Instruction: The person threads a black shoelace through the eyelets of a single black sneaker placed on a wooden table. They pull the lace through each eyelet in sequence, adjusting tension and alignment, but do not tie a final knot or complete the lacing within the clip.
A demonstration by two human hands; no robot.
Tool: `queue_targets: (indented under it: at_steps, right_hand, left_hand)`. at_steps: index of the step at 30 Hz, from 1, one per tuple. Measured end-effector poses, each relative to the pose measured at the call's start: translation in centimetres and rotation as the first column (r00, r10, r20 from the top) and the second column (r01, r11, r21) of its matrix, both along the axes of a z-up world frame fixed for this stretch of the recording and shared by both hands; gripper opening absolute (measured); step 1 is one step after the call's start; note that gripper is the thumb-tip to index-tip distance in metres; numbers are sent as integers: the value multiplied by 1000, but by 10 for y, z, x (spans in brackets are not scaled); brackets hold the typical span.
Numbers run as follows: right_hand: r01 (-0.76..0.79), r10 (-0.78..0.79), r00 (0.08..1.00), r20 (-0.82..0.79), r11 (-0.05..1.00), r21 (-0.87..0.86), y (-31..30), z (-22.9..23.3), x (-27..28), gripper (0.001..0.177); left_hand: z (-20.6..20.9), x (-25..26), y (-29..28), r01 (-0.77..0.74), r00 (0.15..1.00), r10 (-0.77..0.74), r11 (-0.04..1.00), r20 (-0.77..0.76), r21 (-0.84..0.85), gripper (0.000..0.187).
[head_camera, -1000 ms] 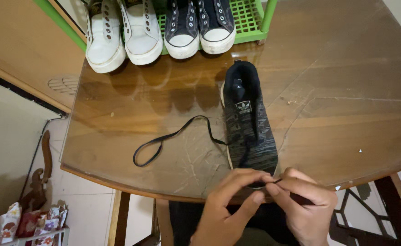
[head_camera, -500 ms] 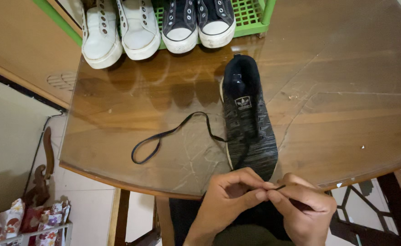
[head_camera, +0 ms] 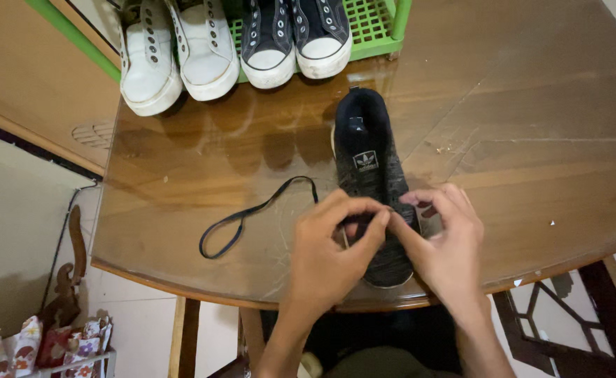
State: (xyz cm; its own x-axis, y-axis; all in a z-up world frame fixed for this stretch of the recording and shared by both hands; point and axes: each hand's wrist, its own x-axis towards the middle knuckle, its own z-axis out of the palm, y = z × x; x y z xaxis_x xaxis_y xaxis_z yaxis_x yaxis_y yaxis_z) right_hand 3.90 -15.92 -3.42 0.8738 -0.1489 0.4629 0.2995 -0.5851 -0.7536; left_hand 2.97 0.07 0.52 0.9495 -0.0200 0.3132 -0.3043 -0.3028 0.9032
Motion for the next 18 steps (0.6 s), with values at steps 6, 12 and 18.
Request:
queue_targets:
  at_steps: [6, 12, 18]
  right_hand:
    - [75, -65, 991, -118, 994, 78, 4, -7, 8, 24]
    - [-10, 16, 1000, -17, 952, 305, -2, -25, 5, 10]
    - [-8, 42, 998, -55, 857, 516, -3, -41, 2, 6]
  left_hand:
    - [-4, 17, -9, -73, 997, 70, 990, 23, 124, 14]
    - [-22, 19, -20, -92, 990, 74, 984, 123, 152, 12]
    - [-28, 16, -33, -206, 956, 133, 939, 260, 276, 8]
